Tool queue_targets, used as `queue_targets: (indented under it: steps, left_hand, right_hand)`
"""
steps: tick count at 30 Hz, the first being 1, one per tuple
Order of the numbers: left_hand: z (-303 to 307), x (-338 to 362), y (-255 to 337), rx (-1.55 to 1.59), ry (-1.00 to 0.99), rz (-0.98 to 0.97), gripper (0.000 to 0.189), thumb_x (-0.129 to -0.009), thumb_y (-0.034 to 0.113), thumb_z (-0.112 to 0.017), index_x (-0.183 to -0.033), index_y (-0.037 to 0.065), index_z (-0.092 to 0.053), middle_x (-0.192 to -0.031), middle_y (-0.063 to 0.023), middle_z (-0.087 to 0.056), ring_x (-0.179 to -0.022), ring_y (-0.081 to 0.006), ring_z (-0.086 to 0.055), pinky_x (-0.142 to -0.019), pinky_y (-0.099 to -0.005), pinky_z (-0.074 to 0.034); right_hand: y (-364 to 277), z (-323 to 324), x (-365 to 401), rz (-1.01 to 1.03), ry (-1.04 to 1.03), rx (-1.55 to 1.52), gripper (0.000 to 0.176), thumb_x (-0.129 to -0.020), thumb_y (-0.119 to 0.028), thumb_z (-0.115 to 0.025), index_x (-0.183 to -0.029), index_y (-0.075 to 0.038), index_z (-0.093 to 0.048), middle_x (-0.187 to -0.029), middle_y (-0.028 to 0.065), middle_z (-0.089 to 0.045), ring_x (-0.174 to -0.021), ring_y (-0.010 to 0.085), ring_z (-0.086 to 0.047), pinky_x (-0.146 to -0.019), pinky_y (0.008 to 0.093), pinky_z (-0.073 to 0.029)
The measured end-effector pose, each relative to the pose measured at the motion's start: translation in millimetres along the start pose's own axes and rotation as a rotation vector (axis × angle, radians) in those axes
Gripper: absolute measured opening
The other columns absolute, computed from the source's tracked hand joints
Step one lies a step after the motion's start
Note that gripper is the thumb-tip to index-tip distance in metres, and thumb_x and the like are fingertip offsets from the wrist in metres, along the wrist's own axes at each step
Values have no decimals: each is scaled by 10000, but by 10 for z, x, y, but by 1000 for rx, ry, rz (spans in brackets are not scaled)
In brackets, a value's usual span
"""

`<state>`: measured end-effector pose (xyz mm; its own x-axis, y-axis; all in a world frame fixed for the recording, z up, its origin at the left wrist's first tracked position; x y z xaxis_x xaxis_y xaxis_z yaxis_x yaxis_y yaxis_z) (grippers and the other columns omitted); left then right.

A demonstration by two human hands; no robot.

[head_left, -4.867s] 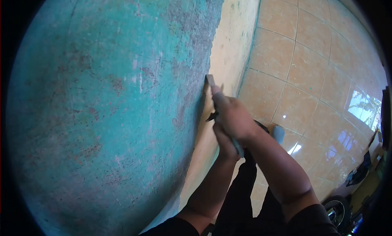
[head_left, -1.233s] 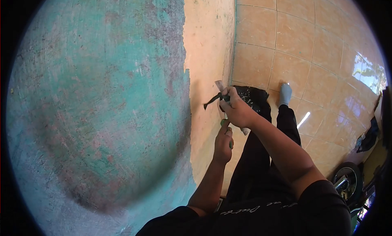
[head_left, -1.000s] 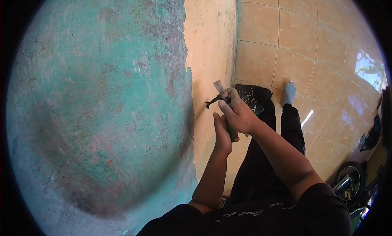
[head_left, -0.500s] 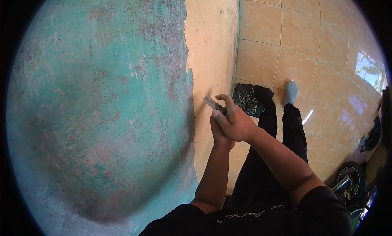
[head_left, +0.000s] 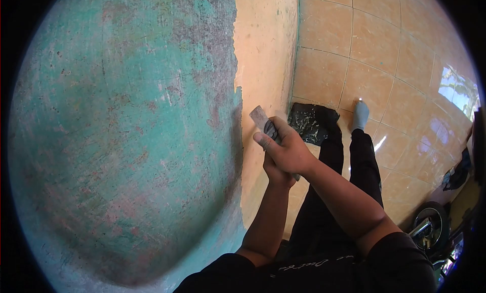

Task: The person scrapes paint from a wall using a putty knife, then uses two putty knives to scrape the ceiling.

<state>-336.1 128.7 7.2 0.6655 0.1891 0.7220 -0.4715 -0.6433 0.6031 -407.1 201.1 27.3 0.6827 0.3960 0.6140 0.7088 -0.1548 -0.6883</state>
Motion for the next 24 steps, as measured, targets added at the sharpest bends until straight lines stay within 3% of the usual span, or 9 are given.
queue_targets:
  steps: [8, 11, 12, 14, 15, 18, 21, 23, 24]
  left_hand:
    - [-95, 88, -42, 128, 110, -148, 429, -967, 421, -291, -1213, 97, -428, -1048, -70, -537, -933, -220, -579, -779, -379, -497]
    - [-35, -77, -43, 219, 57, -190, 419, -968, 411, -296, -1215, 99, -426, -1051, -65, -532, -941, -214, -573, -784, -369, -493]
    - [54, -168, -25, 262, -4, -169, 416, -969, 408, -297, -1216, 100, -425, -1052, -64, -530, -943, -212, -571, -786, -366, -492]
    - [87, -341, -4, 329, -77, -175, 409, -970, 402, -301, -1218, 101, -424, -1054, -60, -526, -949, -208, -567, -790, -360, -490]
    - [33, -446, -2, 379, -43, -176, 434, -960, 423, -299, -1211, 92, -427, -1009, -73, -543, -899, -230, -584, -736, -379, -511]
    - [-274, -136, -106, 164, 135, -268, 391, -961, 396, -326, -1196, 104, -436, -980, -45, -538, -889, -168, -573, -751, -308, -486]
    - [-152, -234, -155, 323, 82, -263, 380, -961, 396, -323, -1176, 106, -439, -967, -28, -533, -862, -142, -573, -750, -285, -480]
    - [-78, -399, -106, 367, 8, -173, 354, -964, 381, -320, -1159, 112, -442, -977, -19, -526, -859, -133, -572, -749, -284, -478]
    - [-330, -315, 21, 301, 132, -105, 318, -969, 360, -313, -1115, 121, -462, -978, -16, -524, -851, -132, -571, -745, -288, -476]
  right_hand:
    - [15, -66, 1, -96, -124, -89, 425, -949, -410, -474, -881, 7, -520, -679, 32, -505, -655, 118, -493, -621, 277, -433]
    - [-161, -80, -196, -180, -161, 11, 633, -914, -544, -437, -1008, 68, -566, -839, 173, -610, -782, 230, -586, -738, 345, -460]
    - [-250, -82, -344, -118, -162, 19, 674, -912, -559, -419, -1048, 86, -561, -839, 168, -608, -767, 217, -578, -739, 336, -466]
    - [-379, -66, -468, -200, -147, -90, 705, -911, -572, -410, -1084, 97, -552, -834, 155, -602, -786, 214, -581, -738, 338, -466]
    - [-392, 8, -490, -204, -169, -49, 714, -912, -573, -407, -1099, 101, -548, -832, 150, -601, -789, 213, -580, -737, 338, -465]
    - [-330, 67, -273, -200, -216, 0, 714, -915, -567, -406, -1105, 106, -545, -825, 147, -599, -788, 216, -582, -735, 339, -463]
    - [-444, -2, -384, -211, -153, -43, 604, -927, -548, -430, -917, 44, -550, -702, 69, -528, -624, 126, -493, -597, 282, -444]
    - [-351, -12, -511, -242, -183, -96, 603, -927, -547, -426, -950, 41, -560, -719, 78, -542, -644, 133, -508, -619, 287, -449]
    - [-353, 68, -493, -246, -192, -74, 599, -927, -546, -427, -954, 37, -563, -723, 78, -544, -647, 134, -511, -620, 286, -449]
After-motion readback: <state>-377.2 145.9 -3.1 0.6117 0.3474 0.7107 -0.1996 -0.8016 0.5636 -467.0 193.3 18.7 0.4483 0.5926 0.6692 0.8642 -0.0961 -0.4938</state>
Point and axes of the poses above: each hand's wrist, its own x-axis away from the middle knuckle, its own z-axis out of the back of the hand, y = z × x, the point moved 1 cm from there along -x, towards the middle knuckle
